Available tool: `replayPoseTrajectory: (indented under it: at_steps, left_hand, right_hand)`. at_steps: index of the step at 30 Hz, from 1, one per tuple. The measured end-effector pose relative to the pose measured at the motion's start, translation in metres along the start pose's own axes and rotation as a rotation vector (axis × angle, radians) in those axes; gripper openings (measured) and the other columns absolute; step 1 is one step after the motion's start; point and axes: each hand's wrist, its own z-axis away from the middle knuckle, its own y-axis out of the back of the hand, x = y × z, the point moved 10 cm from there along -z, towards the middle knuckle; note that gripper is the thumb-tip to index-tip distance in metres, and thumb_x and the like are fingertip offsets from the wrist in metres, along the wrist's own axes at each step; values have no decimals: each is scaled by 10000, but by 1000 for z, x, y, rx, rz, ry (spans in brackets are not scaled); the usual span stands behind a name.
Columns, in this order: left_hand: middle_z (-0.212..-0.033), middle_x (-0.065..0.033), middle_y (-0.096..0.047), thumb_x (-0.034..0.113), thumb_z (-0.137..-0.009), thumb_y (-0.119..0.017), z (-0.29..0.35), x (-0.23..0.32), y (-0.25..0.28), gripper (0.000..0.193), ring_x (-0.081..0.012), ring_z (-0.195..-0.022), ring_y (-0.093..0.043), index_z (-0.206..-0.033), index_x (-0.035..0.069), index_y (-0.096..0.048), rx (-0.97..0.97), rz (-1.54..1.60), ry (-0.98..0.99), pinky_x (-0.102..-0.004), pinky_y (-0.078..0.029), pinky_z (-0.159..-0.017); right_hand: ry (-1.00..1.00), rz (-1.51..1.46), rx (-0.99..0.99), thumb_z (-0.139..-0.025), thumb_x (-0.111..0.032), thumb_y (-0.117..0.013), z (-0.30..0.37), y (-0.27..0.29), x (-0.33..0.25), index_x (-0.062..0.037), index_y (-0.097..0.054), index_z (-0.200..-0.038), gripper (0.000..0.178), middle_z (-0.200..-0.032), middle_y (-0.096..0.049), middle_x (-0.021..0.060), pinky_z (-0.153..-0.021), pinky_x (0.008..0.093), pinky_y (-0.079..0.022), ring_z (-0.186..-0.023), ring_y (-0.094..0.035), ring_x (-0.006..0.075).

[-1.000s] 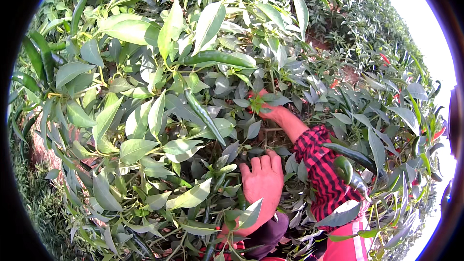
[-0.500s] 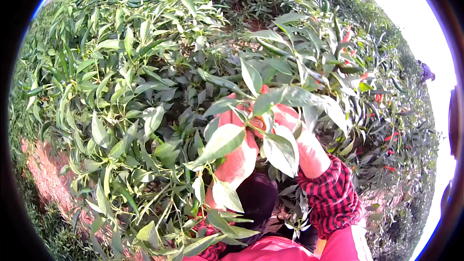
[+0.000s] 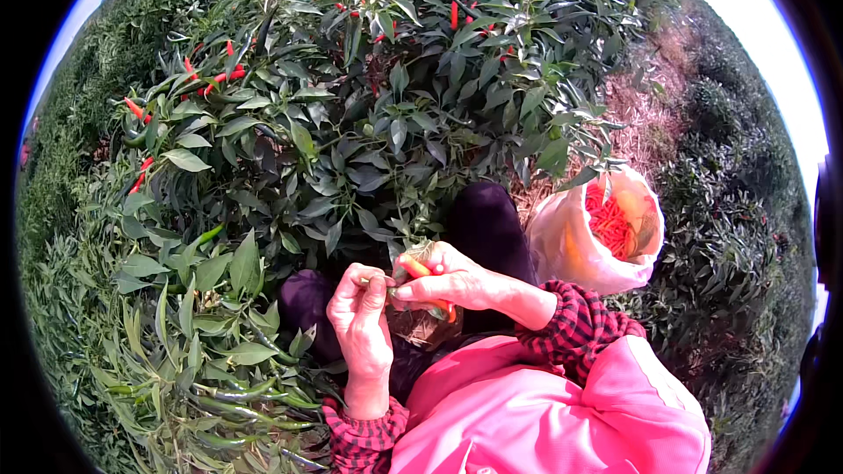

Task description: The person harvests red chili peppers from a dense field of pepper plants. They reach into the foliage, pluck ripe red peppers by hand, and place them into a white sack positioned on the ground beside them.

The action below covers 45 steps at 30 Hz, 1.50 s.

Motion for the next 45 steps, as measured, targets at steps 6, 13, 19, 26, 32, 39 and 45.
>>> replayPoseTrajectory:
  at_steps: [6, 13, 19, 26, 32, 39, 45]
  left_hand:
    - [-855, -44, -587, 88, -895, -598, -11, -93, -12, 91, -111, -716, -539, -940, 10, -588, -249, -293, 391, -255, -480, -627]
    - [-1135, -115, -568, 81, -845, -625, -47, -78, -91, 393, -164, -946, -572, -1211, 1, -503, -406, -969, 41, -263, -485, -712]
    - [-1130, -174, -579, 306, -967, -511, -147, -93, -131, 412, -238, -1068, -576, -1188, -42, -502, -342, -363, 258, -350, -545, -785]
    - [-1173, -170, -567, 549, -893, -528, -224, -174, -184, 659, -276, -1069, -582, -1267, 11, -458, -363, 91, 586, -419, -554, -747]
    - [-1081, -111, -622, 394, -971, -441, -263, -202, -175, 389, -249, -924, -633, -1187, 90, -549, -457, 329, 490, -389, -556, -675]
    - [-943, -164, -635, 206, -970, -462, -246, -235, -96, 288, -227, -756, -643, -1025, -59, -561, -481, 251, 597, -305, -556, -694]
    - [-959, -101, -672, 243, -915, -545, -228, -230, -99, 324, -172, -804, -654, -1093, -22, -598, -461, 152, 683, -288, -544, -720]
  right_hand:
    - [91, -14, 238, -890, -85, -588, 101, 82, -45, -13, -580, -849, 83, -743, -527, 14, -528, 224, -368, -624, -474, 55]
    - [15, 560, 1288, -886, -165, -633, 334, 335, -35, -34, -628, -955, 148, -777, -597, 9, -591, 247, -420, -661, -536, 90]
    - [-162, 1163, 1219, -853, -222, -652, 260, 304, -101, -22, -637, -1076, 301, -1037, -647, 122, -893, 361, -453, -986, -611, 256]
    - [344, 965, 798, -853, -264, -652, 77, 258, -181, -1, -607, -1109, 369, -972, -632, 122, -803, 336, -471, -919, -613, 231]
    - [292, 1033, 733, -850, -148, -619, 48, 215, -57, 16, -550, -929, 195, -817, -541, 184, -708, 434, -440, -815, -555, 344]
    - [86, 444, 661, -897, -185, -591, 89, 246, -53, 26, -590, -1147, 327, -1010, -631, 163, -869, 340, -474, -962, -618, 264]
    - [124, 1004, 693, -822, -39, -604, 25, 268, -101, -19, -621, -1104, 283, -991, -623, 145, -811, 319, -479, -919, -622, 279]
